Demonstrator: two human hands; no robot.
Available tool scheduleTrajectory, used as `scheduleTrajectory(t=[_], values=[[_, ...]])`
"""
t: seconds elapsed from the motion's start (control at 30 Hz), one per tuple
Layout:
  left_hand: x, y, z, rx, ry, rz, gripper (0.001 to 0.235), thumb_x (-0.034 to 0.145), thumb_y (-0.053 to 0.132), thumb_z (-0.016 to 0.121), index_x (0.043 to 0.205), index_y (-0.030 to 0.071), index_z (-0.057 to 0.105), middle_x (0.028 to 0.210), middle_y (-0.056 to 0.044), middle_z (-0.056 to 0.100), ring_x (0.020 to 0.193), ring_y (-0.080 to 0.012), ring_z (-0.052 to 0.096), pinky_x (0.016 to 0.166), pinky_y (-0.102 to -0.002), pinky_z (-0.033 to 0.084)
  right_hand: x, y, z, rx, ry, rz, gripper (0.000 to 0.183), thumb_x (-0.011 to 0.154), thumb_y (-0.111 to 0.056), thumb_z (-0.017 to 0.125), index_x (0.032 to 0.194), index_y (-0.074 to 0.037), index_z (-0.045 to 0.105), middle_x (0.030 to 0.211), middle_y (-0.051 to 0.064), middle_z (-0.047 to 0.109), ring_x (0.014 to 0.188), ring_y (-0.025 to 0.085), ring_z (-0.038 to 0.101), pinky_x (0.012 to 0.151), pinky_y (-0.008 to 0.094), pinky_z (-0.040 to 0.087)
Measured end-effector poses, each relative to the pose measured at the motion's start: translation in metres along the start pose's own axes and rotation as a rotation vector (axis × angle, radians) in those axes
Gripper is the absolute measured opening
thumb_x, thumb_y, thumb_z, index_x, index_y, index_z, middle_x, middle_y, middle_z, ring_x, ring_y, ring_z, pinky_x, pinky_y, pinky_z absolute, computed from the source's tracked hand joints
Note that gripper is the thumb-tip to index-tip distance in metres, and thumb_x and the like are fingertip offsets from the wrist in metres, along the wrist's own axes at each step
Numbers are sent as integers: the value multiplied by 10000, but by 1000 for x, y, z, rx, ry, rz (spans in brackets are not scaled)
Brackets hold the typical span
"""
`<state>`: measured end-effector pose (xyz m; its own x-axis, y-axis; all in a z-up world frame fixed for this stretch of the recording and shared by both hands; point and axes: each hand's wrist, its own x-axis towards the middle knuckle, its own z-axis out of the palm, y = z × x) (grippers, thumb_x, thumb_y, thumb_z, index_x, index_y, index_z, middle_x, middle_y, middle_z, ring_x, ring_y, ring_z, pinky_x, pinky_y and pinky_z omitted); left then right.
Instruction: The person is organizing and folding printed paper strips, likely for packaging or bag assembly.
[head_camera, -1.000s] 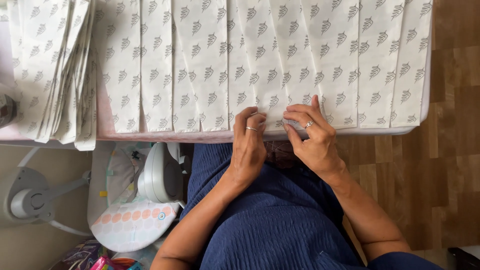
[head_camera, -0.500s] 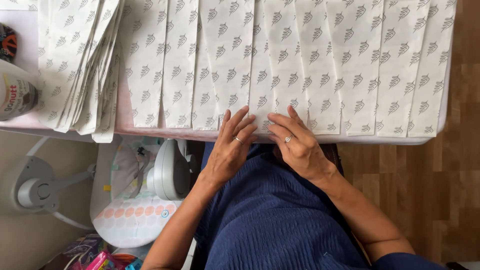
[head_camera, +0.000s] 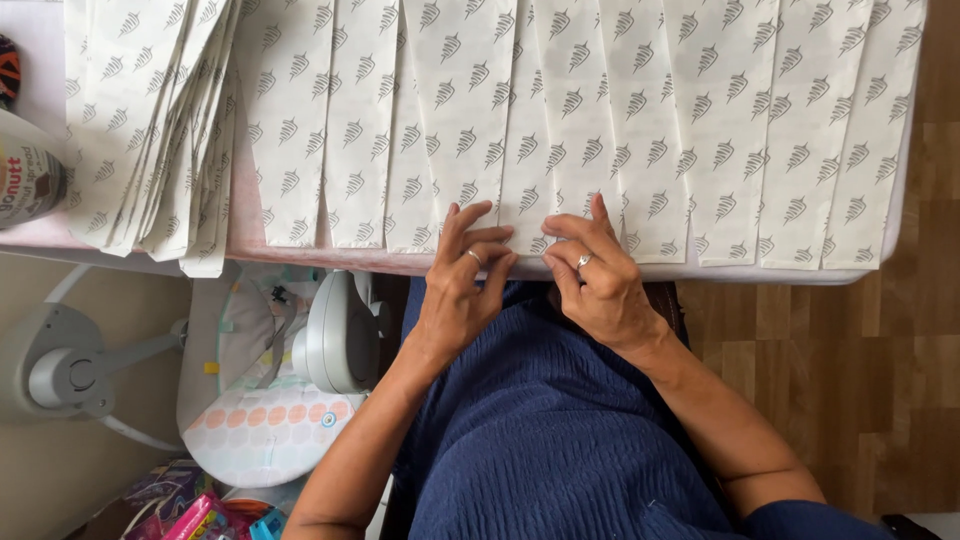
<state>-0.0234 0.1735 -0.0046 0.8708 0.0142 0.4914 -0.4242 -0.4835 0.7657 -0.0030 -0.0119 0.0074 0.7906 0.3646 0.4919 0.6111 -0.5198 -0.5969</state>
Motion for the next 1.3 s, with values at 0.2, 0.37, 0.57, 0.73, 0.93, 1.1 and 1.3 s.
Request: scheduleTrajectory(t=[0.2, 0.37, 0.57, 0.73, 0.93, 1.1, 1.3], values=[[13, 15, -2, -39, -47, -236, 136, 795, -64, 799, 751, -42, 671, 1078, -165, 697, 1169, -372, 662, 1170, -544, 388, 14, -6, -7, 112, -11, 143, 149, 860, 44, 801, 803, 19, 665, 1086, 112, 725, 1013, 270, 751, 1256, 441, 275], [20, 27, -10, -101, -59, -345, 183, 784, -114, 770, 824, -21, 618, 1280, -225, 547, 1018, -378, 735, 1024, -543, 542, 19, -9, -6, 109, 1, 173, 216, 812, 29, 855, 888, -2, 655, 1055, 122, 718, 1022, 309, 743, 1237, 479, 278], [12, 26, -11, -130, -80, -395, 199, 825, -143, 694, 912, 9, 599, 1319, -214, 490, 1049, -400, 735, 999, -519, 571, 14, -6, -5, 140, -36, 257, 204, 817, 43, 842, 935, -10, 685, 1054, 113, 712, 1057, 304, 728, 1239, 493, 258], [8, 24, -3, -106, -73, -361, 191, 843, -181, 631, 940, -18, 609, 1300, -240, 498, 1065, -430, 719, 1005, -551, 557, 19, -5, -9, 159, -74, 295, 223, 784, 76, 833, 936, -20, 699, 1034, 97, 728, 1064, 289, 727, 1235, 486, 276], [-1, 14, 17, 102, 11, -228, 285, 876, 72, 805, 1027, 7, 572, 1298, -221, 464, 1102, -436, 676, 1029, -539, 534, 23, -8, -13, 136, -88, 290, 240, 784, 84, 838, 946, -15, 691, 1020, 101, 721, 1067, 298, 720, 1230, 489, 290], [-7, 10, 16, 10, 68, -163, 59, 988, -34, 584, 1027, 10, 589, 1159, -127, 534, 1138, -390, 678, 1065, -557, 514, 23, -10, -14, 145, -102, 299, 211, 813, 81, 811, 958, -18, 694, 1044, 95, 725, 1089, 277, 714, 1241, 480, 271], [-12, 9, -26, 57, 154, -8, 210, 865, -6, 790, 1036, 56, 686, 1251, -130, 652, 1228, -362, 654, 1141, -563, 435, 30, -33, -9, 34, -28, 136, 238, 858, 132, 741, 1051, -3, 707, 1134, 131, 707, 1083, 330, 704, 1203, 508, 347]])
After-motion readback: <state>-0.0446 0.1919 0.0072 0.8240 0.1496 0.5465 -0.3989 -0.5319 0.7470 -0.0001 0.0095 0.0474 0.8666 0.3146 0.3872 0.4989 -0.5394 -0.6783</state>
